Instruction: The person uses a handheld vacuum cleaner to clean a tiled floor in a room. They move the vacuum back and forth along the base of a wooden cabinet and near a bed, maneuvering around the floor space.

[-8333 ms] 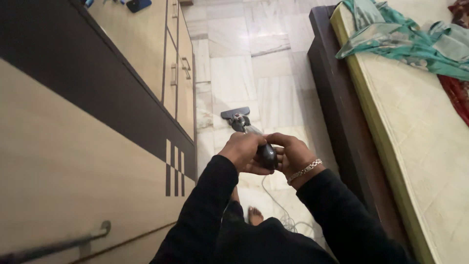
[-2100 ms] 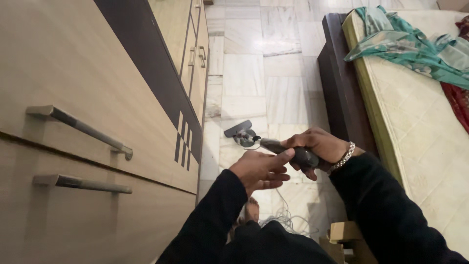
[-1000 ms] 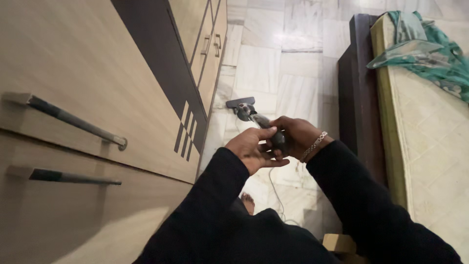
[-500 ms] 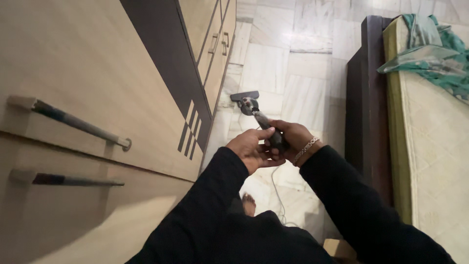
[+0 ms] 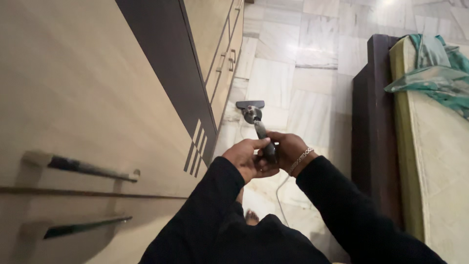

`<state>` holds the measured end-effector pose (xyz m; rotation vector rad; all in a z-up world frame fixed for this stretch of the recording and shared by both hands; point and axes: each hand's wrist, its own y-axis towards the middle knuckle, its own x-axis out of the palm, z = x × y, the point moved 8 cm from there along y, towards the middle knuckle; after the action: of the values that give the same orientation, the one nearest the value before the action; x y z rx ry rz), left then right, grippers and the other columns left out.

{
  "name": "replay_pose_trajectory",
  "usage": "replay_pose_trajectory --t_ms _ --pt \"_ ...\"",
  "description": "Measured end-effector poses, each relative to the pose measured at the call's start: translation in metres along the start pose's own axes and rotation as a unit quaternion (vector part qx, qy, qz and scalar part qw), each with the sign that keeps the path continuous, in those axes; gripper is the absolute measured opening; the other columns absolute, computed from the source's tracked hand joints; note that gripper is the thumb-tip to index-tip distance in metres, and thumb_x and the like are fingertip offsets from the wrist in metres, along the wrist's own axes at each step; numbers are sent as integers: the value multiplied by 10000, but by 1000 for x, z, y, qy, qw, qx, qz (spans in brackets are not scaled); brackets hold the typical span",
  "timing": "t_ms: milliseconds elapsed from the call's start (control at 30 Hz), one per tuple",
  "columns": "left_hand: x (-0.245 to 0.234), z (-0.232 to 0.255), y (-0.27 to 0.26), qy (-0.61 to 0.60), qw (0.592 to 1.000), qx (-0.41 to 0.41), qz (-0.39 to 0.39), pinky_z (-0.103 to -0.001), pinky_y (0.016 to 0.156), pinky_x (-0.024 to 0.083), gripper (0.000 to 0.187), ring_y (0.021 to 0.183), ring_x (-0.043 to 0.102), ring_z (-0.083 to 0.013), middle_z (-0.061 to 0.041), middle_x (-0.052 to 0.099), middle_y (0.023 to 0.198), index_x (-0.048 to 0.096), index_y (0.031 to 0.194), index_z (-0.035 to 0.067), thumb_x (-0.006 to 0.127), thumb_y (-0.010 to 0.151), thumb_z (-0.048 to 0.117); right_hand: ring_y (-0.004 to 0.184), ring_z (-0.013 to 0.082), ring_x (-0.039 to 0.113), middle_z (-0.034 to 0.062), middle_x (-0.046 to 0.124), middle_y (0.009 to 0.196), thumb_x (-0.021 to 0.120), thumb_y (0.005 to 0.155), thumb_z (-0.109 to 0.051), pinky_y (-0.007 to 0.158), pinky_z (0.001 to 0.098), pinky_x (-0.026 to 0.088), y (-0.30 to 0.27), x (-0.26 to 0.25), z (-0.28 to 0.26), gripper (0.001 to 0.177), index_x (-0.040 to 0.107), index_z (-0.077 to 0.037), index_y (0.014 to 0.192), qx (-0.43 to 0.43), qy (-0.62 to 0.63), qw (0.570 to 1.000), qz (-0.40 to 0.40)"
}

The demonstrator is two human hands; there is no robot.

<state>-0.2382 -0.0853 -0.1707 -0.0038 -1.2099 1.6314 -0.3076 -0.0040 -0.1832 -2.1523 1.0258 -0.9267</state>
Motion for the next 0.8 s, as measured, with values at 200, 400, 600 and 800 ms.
replay_pose_trajectory --t_ms 200,400,600,800 --pt "-9 16 30 -9 999 3 -33 -533 894 647 287 617 529 -163 -114 491 860 523 1007 -21 556 1025 263 622 278 661 166 675 829 397 1074 -321 620 416 585 28 1 -17 424 573 56 1154 -6 -4 1000 -3" --pt "-14 43 44 55 998 -38 1 -507 912 621 288 737 674 -222 -143 610 951 544 1072 -23 538 1020 260 719 298 702 197 688 869 346 1075 -341 721 415 637 43 2 -30 493 562 84 1202 11 10 999 29" --pt "-33 70 64 130 986 -65 85 -500 798 647 348 834 746 -343 -214 711 1042 608 1172 -22 619 971 262 982 325 678 195 639 1121 355 1071 -372 940 481 557 68 16 -34 461 531 30 1215 24 95 995 0" --pt "-48 92 92 199 973 -62 93 -488 704 664 367 843 747 -356 -213 724 1038 651 1186 -24 620 957 262 1048 302 651 179 629 1163 359 1066 -373 1002 482 521 90 29 -44 454 552 7 1219 25 115 993 -3"
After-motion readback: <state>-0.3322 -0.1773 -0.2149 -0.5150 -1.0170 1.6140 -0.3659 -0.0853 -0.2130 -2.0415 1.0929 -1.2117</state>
